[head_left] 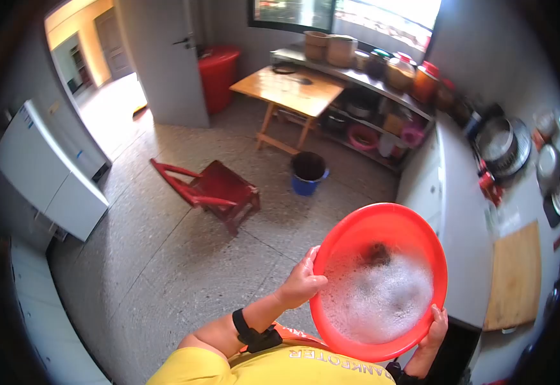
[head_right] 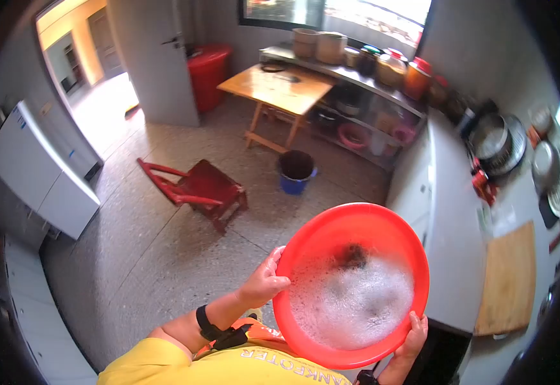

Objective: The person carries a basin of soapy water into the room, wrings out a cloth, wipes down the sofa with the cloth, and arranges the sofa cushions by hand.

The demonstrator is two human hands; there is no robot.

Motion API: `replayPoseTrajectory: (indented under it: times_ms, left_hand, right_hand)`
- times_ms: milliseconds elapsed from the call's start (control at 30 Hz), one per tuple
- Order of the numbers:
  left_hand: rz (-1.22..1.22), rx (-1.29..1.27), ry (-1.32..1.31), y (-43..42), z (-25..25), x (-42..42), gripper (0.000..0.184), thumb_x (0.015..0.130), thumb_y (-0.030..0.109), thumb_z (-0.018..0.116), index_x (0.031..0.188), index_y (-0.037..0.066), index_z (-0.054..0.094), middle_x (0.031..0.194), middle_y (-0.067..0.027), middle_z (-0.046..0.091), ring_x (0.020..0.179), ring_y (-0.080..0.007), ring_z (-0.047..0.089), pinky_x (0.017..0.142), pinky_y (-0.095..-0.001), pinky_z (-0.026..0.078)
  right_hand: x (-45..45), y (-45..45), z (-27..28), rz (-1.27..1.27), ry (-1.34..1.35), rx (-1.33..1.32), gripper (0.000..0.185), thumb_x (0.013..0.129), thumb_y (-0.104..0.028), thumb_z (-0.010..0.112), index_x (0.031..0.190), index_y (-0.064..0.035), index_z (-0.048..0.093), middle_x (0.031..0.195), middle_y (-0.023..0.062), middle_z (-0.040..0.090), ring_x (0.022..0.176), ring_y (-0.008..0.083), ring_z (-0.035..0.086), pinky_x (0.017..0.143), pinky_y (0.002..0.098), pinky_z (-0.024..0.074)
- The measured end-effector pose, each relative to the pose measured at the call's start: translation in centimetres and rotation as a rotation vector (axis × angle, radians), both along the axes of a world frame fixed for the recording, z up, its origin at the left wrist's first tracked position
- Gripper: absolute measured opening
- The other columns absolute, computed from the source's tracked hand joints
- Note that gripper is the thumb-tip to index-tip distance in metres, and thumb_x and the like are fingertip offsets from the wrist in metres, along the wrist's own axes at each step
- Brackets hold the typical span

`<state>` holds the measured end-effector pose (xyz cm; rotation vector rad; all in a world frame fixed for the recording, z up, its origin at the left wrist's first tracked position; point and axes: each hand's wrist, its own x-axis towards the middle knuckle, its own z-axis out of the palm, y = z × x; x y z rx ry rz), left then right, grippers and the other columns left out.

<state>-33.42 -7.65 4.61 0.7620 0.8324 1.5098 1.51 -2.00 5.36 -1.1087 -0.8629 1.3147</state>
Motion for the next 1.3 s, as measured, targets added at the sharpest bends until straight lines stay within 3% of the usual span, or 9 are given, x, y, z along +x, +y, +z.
replayPoseTrajectory:
  times_ms: [133,300,433,700,767,867,933,1033,1300]
  left_hand:
    - [0.186,-0.038,0.048,-3.5,0.9,-7.5,0.064,0.069,-0.011,0.045,0.13,0.0,0.027,0.122,-0.0115,0.044,0.114,-0.0173,0.043,0.098,-0.0321,0.035]
    - [0.6,-0.127,0.047,-8.4,-0.4,-18.0,0.067,0.066,-0.013,0.044,0.13,0.0,0.028,0.121,-0.0106,0.045,0.111,-0.0175,0.046,0.095,-0.0306,0.038]
    - [0.856,-0.181,0.046,-13.0,1.6,-25.2,0.065,0.062,-0.015,0.046,0.125,0.0,0.035,0.115,-0.0095,0.05,0.105,-0.0176,0.051,0.091,-0.0302,0.041]
    - [1.331,-0.178,-0.036,-22.8,3.0,-39.0,0.047,0.064,-0.01,0.048,0.111,-0.002,0.045,0.105,-0.0103,0.057,0.094,-0.0179,0.057,0.086,-0.029,0.044]
    - [1.478,-0.296,0.004,-25.2,1.6,-40.5,0.031,0.069,-0.004,0.053,0.1,-0.001,0.05,0.095,-0.0078,0.059,0.084,-0.0147,0.057,0.08,-0.0274,0.045]
    - [1.531,-0.317,0.038,-30.3,0.5,-47.8,0.021,0.075,0.004,0.056,0.095,0.0,0.052,0.09,-0.0069,0.059,0.08,-0.0138,0.056,0.076,-0.0277,0.046]
    - [1.566,-0.475,0.11,-33.9,-0.8,-52.2,0.011,0.081,0.011,0.058,0.082,0.002,0.052,0.079,-0.0033,0.057,0.07,-0.0099,0.053,0.066,-0.0255,0.045]
    - [1.59,-0.658,0.254,-38.1,-1.4,-58.1,0.018,0.081,0.015,0.06,0.073,0.002,0.051,0.069,-0.0007,0.052,0.062,-0.007,0.046,0.055,-0.0249,0.039]
    - [1.537,-0.749,0.269,-43.2,-2.1,-77.4,0.01,0.079,0.007,0.056,0.081,-0.001,0.051,0.073,-0.0025,0.054,0.062,-0.0079,0.049,0.055,-0.0251,0.041]
  right_hand:
    - [-8.7,3.8,-1.7,0.155,-0.011,-0.051,0.015,0.084,-0.006,0.056,0.097,-0.0021,0.051,0.091,0.0081,0.06,0.08,0.0154,0.058,0.076,0.0295,0.0479]
    - [-25.3,8.5,-3.6,0.317,-0.096,0.069,0.012,0.081,-0.003,0.058,0.091,-0.0022,0.051,0.086,0.0053,0.06,0.073,0.0103,0.056,0.07,0.0258,0.0466]
    - [-39.3,10.2,-3.6,0.604,-0.113,0.166,0.008,0.079,-0.002,0.056,0.086,-0.0013,0.053,0.079,0.0028,0.058,0.068,0.0081,0.052,0.063,0.0218,0.0427]
    - [-67.2,5.4,-0.5,0.996,-0.092,0.153,0.008,0.075,-0.003,0.056,0.079,-0.0051,0.05,0.072,-0.0002,0.054,0.06,0.0068,0.048,0.055,0.0223,0.041]
    - [-70.8,3.1,-2.6,1.076,-0.108,0.082,0.008,0.076,-0.003,0.056,0.081,-0.0042,0.051,0.073,0.0,0.054,0.062,0.0075,0.049,0.056,0.0228,0.0415]
    - [-79.5,-1.1,-2.5,1.158,-0.166,0.04,0.009,0.076,-0.002,0.056,0.083,-0.0028,0.051,0.074,0.0006,0.054,0.064,0.0081,0.049,0.057,0.0234,0.042]
    - [-84.0,-4.3,-3.6,1.162,-0.175,0.026,0.009,0.075,-0.003,0.057,0.082,-0.0023,0.051,0.074,0.0007,0.054,0.063,0.0082,0.049,0.056,0.0235,0.042]
    - [-89.7,-8.6,-4.8,1.157,-0.224,0.0,0.01,0.074,-0.005,0.057,0.081,-0.002,0.051,0.072,0.0007,0.054,0.06,0.0081,0.049,0.053,0.0237,0.0412]
    - [-108.5,-13.4,-5.8,1.141,-0.303,0.055,0.011,0.072,-0.006,0.057,0.08,-0.0006,0.052,0.07,0.0012,0.053,0.06,0.0082,0.048,0.052,0.0242,0.0404]
